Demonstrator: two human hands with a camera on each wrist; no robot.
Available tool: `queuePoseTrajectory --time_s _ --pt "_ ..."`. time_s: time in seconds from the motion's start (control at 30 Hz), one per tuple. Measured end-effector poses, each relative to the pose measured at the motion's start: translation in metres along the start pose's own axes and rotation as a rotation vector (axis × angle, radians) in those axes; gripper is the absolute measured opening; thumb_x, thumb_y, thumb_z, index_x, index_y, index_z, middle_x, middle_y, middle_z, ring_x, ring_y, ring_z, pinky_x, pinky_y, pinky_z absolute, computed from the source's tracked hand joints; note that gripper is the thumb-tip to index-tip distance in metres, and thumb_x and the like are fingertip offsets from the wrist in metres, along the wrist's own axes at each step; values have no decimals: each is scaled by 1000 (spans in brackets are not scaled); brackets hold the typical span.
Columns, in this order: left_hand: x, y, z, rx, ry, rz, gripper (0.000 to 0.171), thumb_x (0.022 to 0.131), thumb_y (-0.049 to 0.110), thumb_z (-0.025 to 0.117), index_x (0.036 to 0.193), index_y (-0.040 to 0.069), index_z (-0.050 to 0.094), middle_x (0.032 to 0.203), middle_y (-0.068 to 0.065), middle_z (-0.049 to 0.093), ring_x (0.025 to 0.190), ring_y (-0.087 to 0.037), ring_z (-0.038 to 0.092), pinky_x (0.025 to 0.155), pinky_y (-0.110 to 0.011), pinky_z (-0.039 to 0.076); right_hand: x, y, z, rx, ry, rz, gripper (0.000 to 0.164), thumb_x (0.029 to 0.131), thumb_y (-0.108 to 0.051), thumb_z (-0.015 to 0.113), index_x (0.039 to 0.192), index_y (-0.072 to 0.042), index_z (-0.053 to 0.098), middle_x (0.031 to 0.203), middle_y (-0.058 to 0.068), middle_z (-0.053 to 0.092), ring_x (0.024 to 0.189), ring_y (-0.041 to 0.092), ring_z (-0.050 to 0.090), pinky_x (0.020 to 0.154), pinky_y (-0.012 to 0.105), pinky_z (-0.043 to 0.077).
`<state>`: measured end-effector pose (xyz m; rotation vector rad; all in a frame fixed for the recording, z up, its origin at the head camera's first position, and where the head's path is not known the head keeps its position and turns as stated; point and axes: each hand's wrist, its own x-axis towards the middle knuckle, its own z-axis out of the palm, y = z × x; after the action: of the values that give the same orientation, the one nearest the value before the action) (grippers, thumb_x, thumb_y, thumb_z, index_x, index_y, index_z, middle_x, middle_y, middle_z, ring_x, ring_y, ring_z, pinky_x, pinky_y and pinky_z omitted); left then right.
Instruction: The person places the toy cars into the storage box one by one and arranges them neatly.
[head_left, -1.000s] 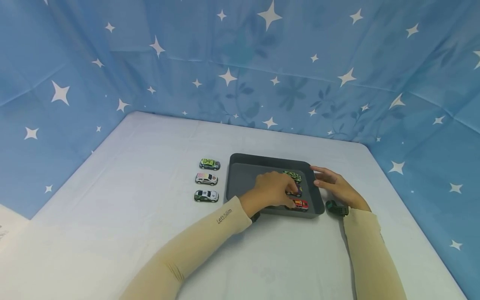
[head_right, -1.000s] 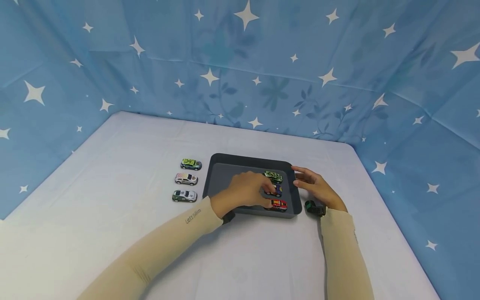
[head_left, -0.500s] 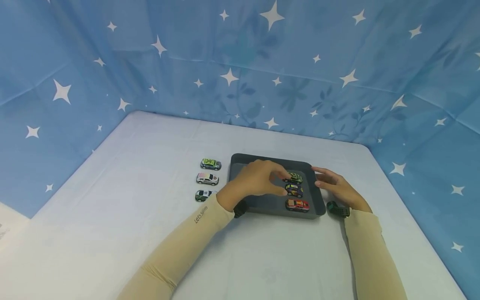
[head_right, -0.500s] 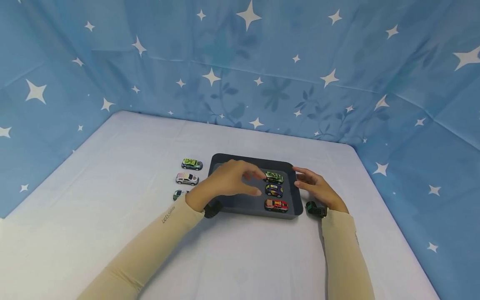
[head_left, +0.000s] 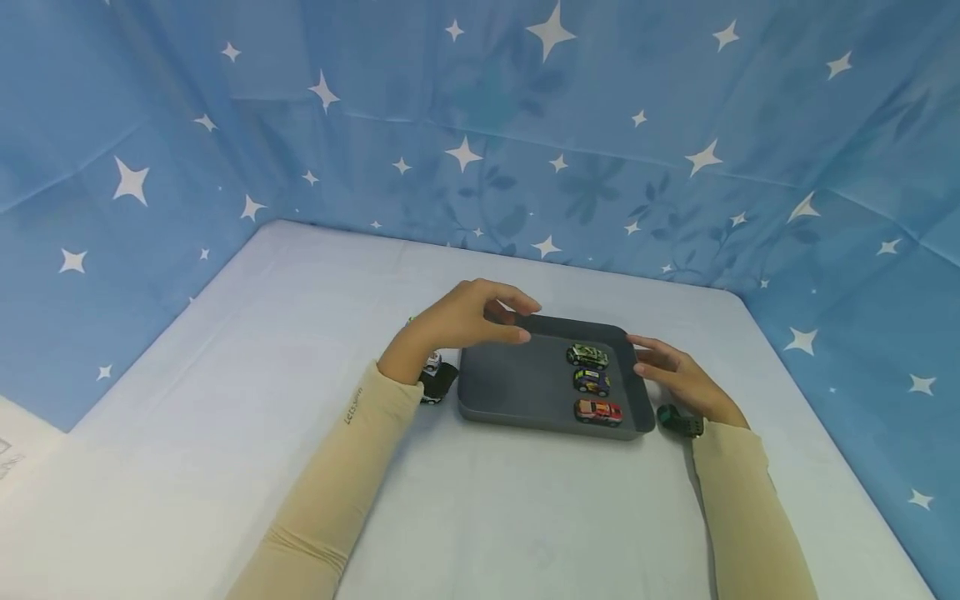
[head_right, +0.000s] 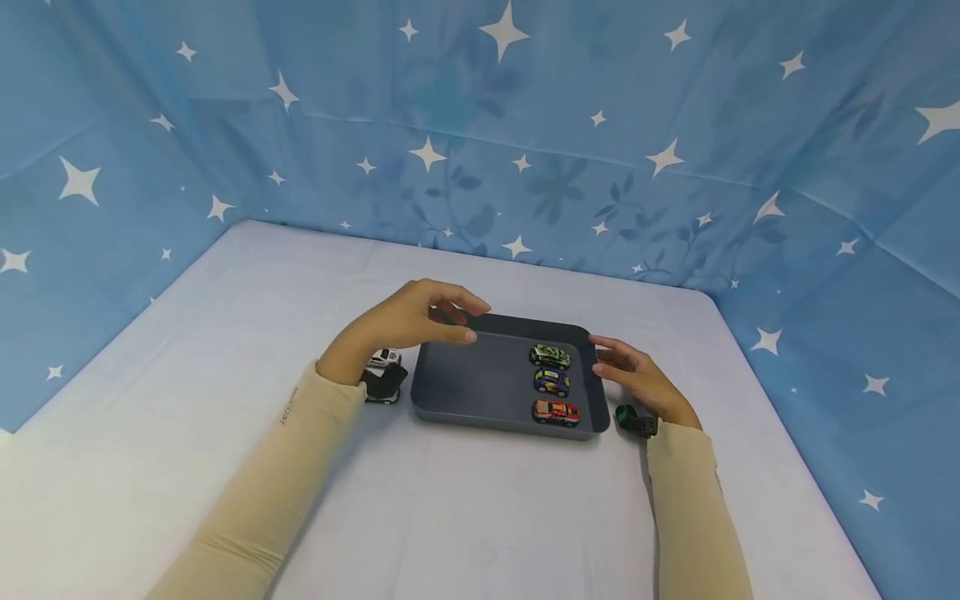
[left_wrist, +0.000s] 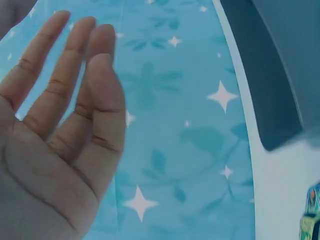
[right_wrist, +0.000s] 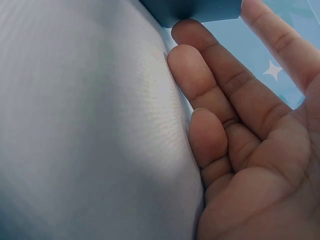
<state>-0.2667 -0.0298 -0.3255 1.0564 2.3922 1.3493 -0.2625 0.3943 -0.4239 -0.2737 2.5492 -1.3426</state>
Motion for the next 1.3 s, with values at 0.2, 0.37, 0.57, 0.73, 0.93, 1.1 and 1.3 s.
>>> queuePoseTrajectory --time_s 0.2,0.37,0.57,0.73,0.93,1.1,1.3 --pt "-9 -12 -19 -33 54 38 43 101 12 78 143 7 70 139 -8 72 121 -23 71 108 -39 55 -1 -2 1 -8 4 9 73 110 -25 65 171 -4 29 169 34 31 151 58 35 119 81 22" --pt "-19 -24 -36 -37 89 -18 44 102 13 78 145 8 69 140 -10 71 124 -29 69 105 -46 56 0 -2 1 -7 8 8 73 110 -24 65 171 -4 29 170 33 30 152 58 34 119 82 20" --pt "-30 -40 -53 -71 143 -73 45 102 11 76 146 6 67 144 -12 69 129 -32 66 112 -49 51 0 -1 1 -17 8 0 73 110 -24 65 170 -5 30 170 33 30 151 57 35 118 82 22" --pt "-37 -55 -60 -114 185 -131 48 103 10 75 149 6 65 146 -14 67 129 -33 66 116 -51 48 0 -1 2 -19 10 4 73 110 -25 66 170 -5 30 170 33 30 151 57 35 119 82 21" --pt "-39 -74 -62 -139 207 -192 49 104 12 73 152 6 62 146 -17 66 131 -35 65 117 -54 46 0 -1 2 -14 14 15 74 110 -25 66 170 -5 30 171 33 29 152 58 33 119 83 20" --pt "-42 -90 -63 -135 220 -253 49 105 15 73 153 8 62 148 -16 65 138 -35 60 118 -56 44 0 -1 2 -21 14 13 74 109 -26 66 170 -5 30 171 33 29 152 58 33 119 82 20" --pt "-42 -110 -61 -129 214 -320 51 105 15 73 153 5 60 151 -17 62 143 -36 56 117 -55 45 0 -3 2 -5 7 5 73 110 -24 66 170 -3 30 171 33 28 152 58 33 118 83 20"
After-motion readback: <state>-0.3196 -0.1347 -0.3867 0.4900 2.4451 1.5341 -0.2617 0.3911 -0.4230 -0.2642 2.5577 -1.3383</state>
